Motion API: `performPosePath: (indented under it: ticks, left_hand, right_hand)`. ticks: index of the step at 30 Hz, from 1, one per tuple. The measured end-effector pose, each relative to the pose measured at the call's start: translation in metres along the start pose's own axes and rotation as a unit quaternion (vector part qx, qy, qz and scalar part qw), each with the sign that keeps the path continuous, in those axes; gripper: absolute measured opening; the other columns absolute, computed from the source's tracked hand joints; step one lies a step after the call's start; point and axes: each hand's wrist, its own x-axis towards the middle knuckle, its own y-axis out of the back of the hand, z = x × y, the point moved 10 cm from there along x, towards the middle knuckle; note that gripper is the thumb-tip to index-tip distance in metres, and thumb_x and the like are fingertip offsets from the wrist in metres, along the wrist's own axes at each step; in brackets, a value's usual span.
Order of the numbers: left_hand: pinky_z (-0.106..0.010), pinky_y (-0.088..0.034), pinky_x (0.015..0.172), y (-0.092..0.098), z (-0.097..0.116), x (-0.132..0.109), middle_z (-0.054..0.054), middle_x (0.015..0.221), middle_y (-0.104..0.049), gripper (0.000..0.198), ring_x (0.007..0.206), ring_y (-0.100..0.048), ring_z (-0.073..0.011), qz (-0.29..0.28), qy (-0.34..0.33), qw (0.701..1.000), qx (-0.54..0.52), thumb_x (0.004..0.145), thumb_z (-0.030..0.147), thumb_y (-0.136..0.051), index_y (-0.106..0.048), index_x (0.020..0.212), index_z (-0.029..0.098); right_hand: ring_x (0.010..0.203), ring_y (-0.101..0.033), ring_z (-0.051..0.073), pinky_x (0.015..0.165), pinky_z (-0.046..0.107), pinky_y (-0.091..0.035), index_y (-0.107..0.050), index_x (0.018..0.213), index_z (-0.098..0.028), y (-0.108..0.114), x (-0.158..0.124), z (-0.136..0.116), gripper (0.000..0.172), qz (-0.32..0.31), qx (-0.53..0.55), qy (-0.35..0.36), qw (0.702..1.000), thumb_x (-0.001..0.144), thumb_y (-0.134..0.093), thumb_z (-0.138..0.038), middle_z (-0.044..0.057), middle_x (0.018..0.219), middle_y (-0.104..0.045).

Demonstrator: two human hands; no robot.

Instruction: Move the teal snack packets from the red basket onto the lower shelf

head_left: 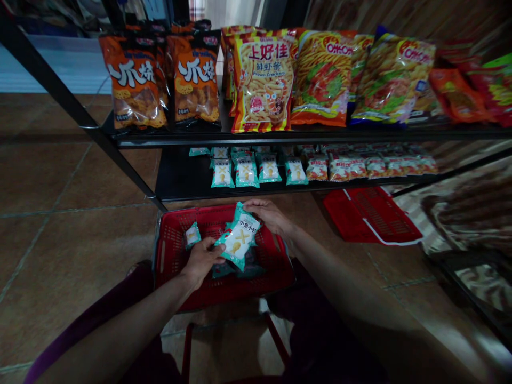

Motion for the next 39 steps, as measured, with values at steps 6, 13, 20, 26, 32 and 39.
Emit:
performPosePath:
  ticks: [6, 13, 20, 26, 32, 39]
  left_hand:
    - [-0.024, -0.049, 0.055, -0.011, -0.009, -0.004, 0.000, 0.061, -0.059, 0.014, 0.054, -0.060, -0.0117, -0.052, 0.044, 0.994, 0.091, 0.075, 0.019, -0.061, -0.050, 0.068, 0.014]
    - [-0.030, -0.048, 0.081, -0.028, 0.004, -0.003, -0.007, 0.100, -0.067, 0.034, 0.091, -0.062, -0.0190, -0.159, -0.031, 0.981, 0.104, 0.064, 0.025, -0.074, -0.062, 0.094, 0.016]
    - [-0.031, -0.050, 0.077, -0.024, 0.023, 0.007, -0.010, 0.100, -0.069, 0.039, 0.090, -0.064, -0.0221, -0.077, -0.027, 0.997, -0.018, 0.063, 0.039, -0.075, -0.065, 0.095, 0.018]
    - [-0.028, -0.051, 0.066, -0.028, 0.019, 0.012, -0.010, 0.089, -0.071, 0.032, 0.076, -0.066, -0.0197, -0.052, -0.005, 0.998, -0.040, 0.063, 0.036, -0.075, -0.067, 0.088, 0.018]
    - [-0.026, -0.051, 0.064, 0.000, 0.022, 0.022, -0.006, 0.088, -0.070, 0.022, 0.072, -0.065, -0.0154, 0.041, 0.018, 0.988, -0.150, 0.071, 0.027, -0.068, -0.064, 0.089, 0.016]
    - [-0.029, -0.050, 0.070, 0.024, 0.030, 0.033, -0.005, 0.088, -0.069, 0.020, 0.074, -0.065, -0.0153, 0.076, -0.019, 0.969, -0.233, 0.070, 0.023, -0.068, -0.058, 0.087, 0.017]
  right_hand:
    - [0.054, -0.049, 0.008, 0.056, 0.023, -0.038, -0.066, 0.067, -0.016, -0.007, -0.003, -0.005, 0.021, -0.017, -0.031, 0.020, 0.999, 0.056, -0.073, -0.032, -0.003, 0.061, -0.060]
    - [0.055, -0.051, 0.009, 0.056, 0.023, -0.039, -0.066, 0.069, -0.017, -0.018, -0.005, -0.005, 0.025, -0.055, -0.059, 0.027, 0.996, 0.056, -0.074, -0.036, -0.002, 0.062, -0.061]
    - [0.055, -0.051, 0.009, 0.052, 0.022, -0.037, -0.067, 0.070, -0.017, -0.045, -0.013, -0.007, 0.026, -0.129, -0.101, 0.064, 0.984, 0.059, -0.072, -0.040, -0.001, 0.062, -0.062]
    - [0.064, -0.056, 0.012, 0.060, 0.024, -0.042, -0.067, 0.076, -0.017, -0.054, -0.014, -0.010, 0.027, -0.134, -0.133, 0.115, 0.975, 0.065, -0.069, -0.041, 0.001, 0.071, -0.064]
    - [0.096, -0.058, 0.016, 0.084, 0.030, -0.045, -0.060, 0.104, -0.023, -0.032, -0.018, -0.017, 0.040, -0.028, -0.078, 0.132, 0.988, 0.070, -0.068, -0.042, 0.004, 0.106, -0.063]
    - [0.095, -0.061, 0.020, 0.071, 0.030, -0.052, -0.049, 0.123, -0.028, -0.048, -0.038, 0.032, 0.065, -0.098, -0.024, -0.085, 0.991, 0.065, -0.073, -0.045, 0.006, 0.114, -0.061]
